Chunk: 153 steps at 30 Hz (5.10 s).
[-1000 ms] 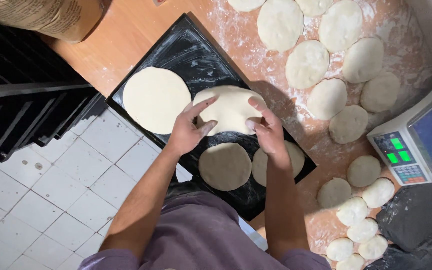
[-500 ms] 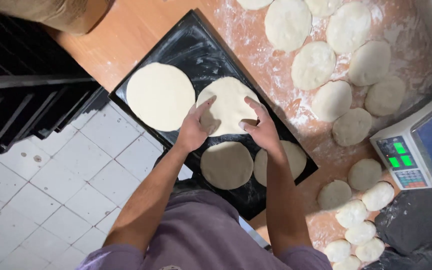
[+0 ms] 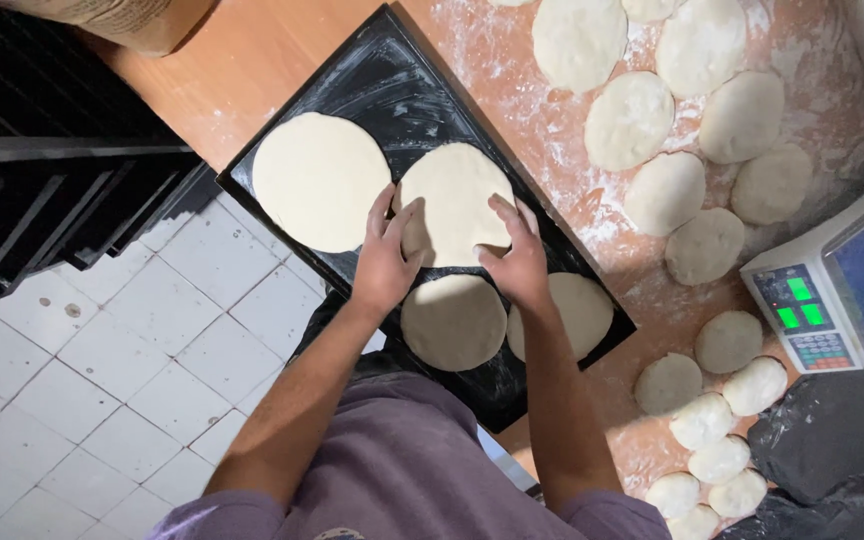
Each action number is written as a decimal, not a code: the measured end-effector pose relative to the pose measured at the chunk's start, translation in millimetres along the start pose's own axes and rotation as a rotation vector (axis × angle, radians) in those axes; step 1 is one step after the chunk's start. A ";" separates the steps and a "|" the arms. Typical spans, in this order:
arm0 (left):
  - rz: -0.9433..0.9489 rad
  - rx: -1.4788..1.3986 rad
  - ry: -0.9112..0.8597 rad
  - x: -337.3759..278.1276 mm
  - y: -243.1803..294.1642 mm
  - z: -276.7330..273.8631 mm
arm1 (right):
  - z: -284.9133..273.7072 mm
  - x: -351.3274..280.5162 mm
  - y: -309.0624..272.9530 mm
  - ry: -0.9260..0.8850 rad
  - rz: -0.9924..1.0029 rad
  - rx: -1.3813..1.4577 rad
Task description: Flattening dough balls into circles using a machine and placing them onto a baking tray.
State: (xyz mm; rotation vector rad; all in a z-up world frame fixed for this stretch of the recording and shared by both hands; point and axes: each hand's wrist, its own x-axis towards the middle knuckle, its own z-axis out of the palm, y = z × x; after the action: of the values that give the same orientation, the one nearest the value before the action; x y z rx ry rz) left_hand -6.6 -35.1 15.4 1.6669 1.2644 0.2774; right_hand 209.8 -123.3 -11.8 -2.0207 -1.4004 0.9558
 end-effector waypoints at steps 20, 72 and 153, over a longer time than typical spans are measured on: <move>0.215 0.418 0.201 25.5 -45.7 25.3 | 16.4 -4.2 -7.3 0.487 -0.098 -0.261; 0.639 0.641 -0.259 12.6 -33.2 19.4 | 0.2 -6.7 -41.9 0.101 -0.576 -0.344; 0.020 -0.194 -0.251 -98.1 -40.2 28.1 | 33.7 -97.9 87.4 -0.264 0.279 0.440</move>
State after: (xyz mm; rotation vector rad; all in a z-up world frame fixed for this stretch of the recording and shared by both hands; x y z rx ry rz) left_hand -54.2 -133.3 4.6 1.4966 1.0019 0.1892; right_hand 213.0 -245.1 -71.0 -1.8227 -0.9273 1.5478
